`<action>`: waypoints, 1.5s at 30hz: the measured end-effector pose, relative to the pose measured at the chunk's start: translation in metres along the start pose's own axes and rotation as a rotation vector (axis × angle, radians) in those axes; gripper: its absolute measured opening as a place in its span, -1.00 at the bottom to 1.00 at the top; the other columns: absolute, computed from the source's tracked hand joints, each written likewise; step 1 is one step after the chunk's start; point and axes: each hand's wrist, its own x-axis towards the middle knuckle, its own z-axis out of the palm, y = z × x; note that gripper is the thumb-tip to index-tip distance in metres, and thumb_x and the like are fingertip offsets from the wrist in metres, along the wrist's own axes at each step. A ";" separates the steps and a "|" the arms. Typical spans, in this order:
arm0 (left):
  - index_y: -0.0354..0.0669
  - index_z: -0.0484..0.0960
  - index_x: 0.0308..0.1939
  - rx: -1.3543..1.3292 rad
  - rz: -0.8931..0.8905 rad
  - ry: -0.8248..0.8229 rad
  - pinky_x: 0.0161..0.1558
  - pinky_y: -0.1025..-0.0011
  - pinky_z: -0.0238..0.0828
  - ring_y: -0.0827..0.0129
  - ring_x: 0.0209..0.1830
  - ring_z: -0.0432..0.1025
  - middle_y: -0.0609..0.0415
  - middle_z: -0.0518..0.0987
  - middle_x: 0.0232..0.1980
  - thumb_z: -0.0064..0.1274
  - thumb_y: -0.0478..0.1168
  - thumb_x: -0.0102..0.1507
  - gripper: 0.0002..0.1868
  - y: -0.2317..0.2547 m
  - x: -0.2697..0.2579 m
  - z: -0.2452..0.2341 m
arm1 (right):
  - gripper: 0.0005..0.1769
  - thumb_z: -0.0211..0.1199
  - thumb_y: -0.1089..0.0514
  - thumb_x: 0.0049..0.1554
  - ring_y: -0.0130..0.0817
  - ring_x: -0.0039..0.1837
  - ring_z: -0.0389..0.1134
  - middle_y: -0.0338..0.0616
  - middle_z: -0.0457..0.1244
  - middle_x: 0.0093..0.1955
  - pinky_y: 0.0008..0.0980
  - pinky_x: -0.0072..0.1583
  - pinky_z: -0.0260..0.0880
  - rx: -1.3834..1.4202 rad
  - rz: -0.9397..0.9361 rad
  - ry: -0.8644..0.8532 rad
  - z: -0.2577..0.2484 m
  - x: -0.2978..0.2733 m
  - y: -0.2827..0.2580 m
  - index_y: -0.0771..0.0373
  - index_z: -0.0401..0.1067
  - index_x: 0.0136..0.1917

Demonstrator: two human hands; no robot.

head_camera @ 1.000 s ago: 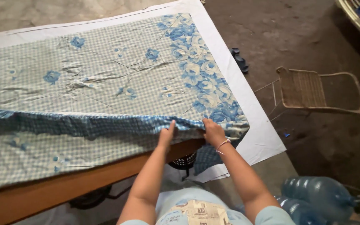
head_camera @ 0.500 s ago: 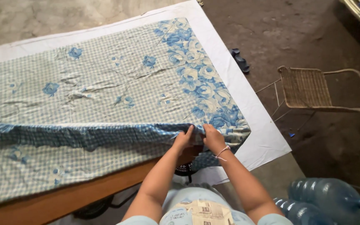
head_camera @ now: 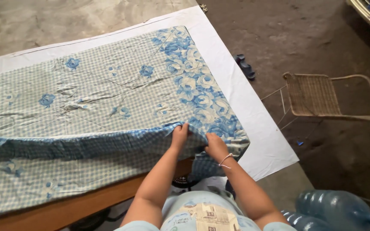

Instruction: The person folds a blue and white checkered tablecloth with floral patterns on a wooden table. They smooth the fabric, fold it in half multiple times, and adjust the edges to create a neat stack.

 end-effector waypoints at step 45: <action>0.46 0.61 0.07 0.714 -0.325 -0.036 0.08 0.12 0.55 0.09 0.10 0.53 0.16 0.50 0.02 0.15 0.26 0.11 -0.55 -0.016 -0.071 0.181 | -0.63 0.14 -0.05 0.21 0.07 0.22 0.39 0.15 0.39 0.06 0.00 0.21 0.44 0.643 0.037 -0.076 -0.012 0.230 0.184 0.13 0.57 0.16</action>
